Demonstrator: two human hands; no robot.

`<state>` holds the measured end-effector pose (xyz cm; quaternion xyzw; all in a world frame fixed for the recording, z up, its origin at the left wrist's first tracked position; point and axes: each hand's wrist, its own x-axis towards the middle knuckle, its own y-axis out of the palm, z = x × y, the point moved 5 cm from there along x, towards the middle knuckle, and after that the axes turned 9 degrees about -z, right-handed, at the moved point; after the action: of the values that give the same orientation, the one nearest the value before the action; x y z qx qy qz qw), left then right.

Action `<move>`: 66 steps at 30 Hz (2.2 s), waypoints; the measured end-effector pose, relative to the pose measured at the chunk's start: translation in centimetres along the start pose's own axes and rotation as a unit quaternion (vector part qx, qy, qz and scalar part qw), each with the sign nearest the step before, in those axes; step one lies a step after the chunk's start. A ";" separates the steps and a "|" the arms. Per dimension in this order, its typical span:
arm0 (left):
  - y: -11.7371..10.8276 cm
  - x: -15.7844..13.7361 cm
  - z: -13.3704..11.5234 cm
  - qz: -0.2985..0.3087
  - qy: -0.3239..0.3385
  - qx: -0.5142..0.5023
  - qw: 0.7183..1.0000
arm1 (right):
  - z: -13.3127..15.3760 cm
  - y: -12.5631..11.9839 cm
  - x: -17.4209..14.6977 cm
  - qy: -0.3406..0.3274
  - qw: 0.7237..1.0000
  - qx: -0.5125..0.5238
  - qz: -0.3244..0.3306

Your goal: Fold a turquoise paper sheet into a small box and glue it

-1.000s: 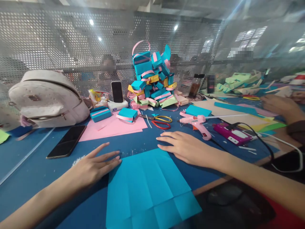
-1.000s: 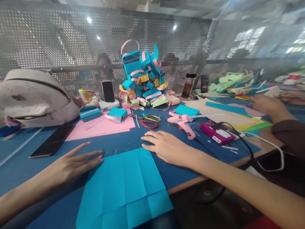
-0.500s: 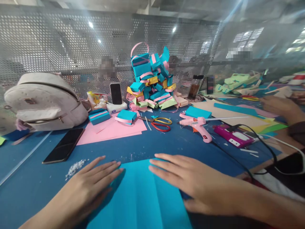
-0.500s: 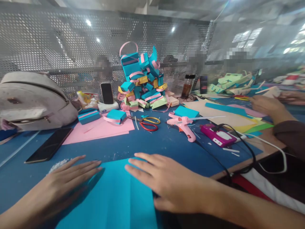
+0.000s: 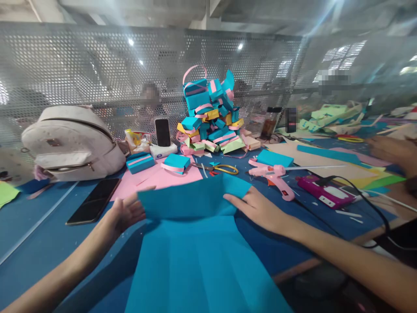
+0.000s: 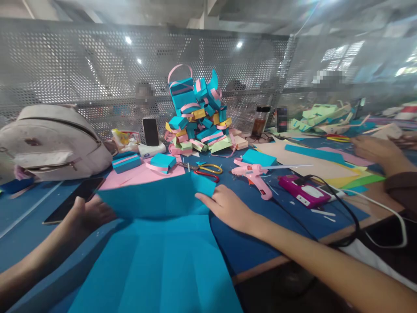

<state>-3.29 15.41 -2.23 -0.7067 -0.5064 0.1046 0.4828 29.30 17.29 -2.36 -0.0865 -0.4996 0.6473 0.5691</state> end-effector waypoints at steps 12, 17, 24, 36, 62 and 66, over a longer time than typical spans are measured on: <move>2.9 0.7 -0.4 0.013 -0.299 -0.316 0.900 | -3.3 0.9 -0.3 0.217 0.955 0.194 -0.062; 0.8 3.5 -0.9 0.086 -0.157 -0.229 0.957 | -2.1 -0.9 0.4 0.054 0.981 0.179 -0.049; -0.9 7.0 -1.4 0.082 -0.032 0.104 0.991 | 3.3 -4.0 3.2 -0.164 0.968 -0.140 -0.125; 3.6 6.2 -3.3 0.022 0.010 0.269 0.963 | 4.0 4.9 7.2 -0.200 0.959 -0.159 0.121; 7.1 -0.2 -6.8 0.014 0.182 0.361 0.915 | 4.8 5.1 0.3 -0.248 0.938 -0.202 0.132; 6.0 -1.3 -6.3 -0.002 0.165 0.420 0.892 | 2.9 3.7 -0.9 -0.229 0.931 -0.261 0.112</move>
<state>3.85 10.57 -4.18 -0.4444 -0.3294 0.1884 0.8115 25.17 15.53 -4.11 -0.1367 -0.7545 0.5560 0.3208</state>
